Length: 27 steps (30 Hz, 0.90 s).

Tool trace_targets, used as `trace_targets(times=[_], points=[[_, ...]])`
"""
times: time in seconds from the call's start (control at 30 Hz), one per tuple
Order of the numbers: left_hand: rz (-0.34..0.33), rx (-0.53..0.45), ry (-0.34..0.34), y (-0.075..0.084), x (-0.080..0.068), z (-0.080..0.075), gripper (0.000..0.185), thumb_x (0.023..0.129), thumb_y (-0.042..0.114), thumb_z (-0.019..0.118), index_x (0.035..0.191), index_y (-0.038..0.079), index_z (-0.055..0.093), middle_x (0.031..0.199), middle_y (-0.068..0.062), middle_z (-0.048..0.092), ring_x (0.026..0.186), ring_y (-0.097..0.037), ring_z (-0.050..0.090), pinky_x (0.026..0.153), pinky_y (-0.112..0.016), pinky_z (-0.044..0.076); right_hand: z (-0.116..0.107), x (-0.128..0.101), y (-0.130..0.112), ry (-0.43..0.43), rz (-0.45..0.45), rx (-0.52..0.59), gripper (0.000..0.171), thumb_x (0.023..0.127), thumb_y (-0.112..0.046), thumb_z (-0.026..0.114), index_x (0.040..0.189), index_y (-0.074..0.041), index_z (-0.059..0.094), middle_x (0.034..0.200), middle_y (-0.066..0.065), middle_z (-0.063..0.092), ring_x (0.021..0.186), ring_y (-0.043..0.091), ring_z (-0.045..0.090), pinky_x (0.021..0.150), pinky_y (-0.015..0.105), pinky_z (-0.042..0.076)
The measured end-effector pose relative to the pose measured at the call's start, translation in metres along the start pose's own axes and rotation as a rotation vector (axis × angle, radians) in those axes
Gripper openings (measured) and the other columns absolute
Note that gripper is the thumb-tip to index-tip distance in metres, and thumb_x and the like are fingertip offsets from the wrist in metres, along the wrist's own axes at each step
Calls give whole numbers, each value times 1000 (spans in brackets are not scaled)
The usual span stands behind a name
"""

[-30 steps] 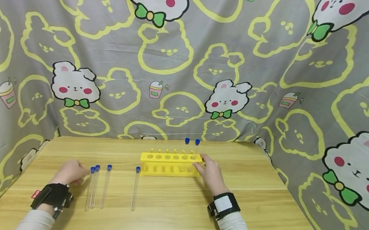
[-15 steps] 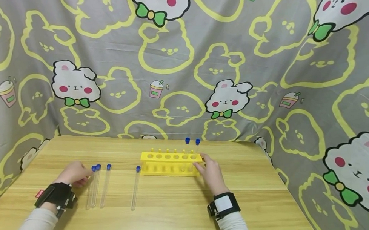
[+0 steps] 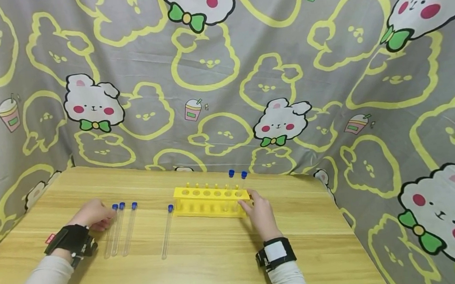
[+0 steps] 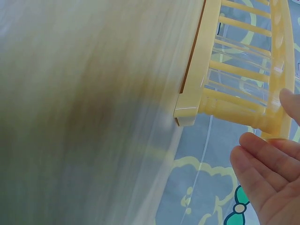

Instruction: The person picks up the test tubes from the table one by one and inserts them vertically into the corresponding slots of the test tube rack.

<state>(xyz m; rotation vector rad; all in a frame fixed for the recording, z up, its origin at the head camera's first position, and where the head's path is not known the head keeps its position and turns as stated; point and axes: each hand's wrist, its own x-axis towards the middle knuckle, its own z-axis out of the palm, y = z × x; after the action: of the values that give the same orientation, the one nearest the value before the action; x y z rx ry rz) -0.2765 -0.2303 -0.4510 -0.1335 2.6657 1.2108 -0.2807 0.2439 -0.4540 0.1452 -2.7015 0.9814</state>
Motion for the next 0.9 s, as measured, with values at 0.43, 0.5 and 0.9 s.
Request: trace_targets(times=[0.43,0.5,0.9], points=[[-7,49,46,-3,1,-11,37,93,27,56,66,4,60,56,-3,61,51,-16,58,54,-28,48,2,1,3,3,-9,-8,55,92,-28,66,135,2,50,135,28,54,110,42,64,91,46,54],[0,36,51,-1,1,-13,35,93,28,56,67,5,59,55,-2,60,52,-16,58,55,-28,48,2,1,3,7,-9,-9,54,92,-28,66,135,2,51,134,28,55,110,42,64,91,46,54],[80,67,170,19,-7,-18,28,90,29,55,70,10,49,61,-3,60,59,-19,57,58,-28,41,3,1,4,9,-6,-18,54,92,-28,66,135,1,51,134,27,56,109,41,65,90,46,55]])
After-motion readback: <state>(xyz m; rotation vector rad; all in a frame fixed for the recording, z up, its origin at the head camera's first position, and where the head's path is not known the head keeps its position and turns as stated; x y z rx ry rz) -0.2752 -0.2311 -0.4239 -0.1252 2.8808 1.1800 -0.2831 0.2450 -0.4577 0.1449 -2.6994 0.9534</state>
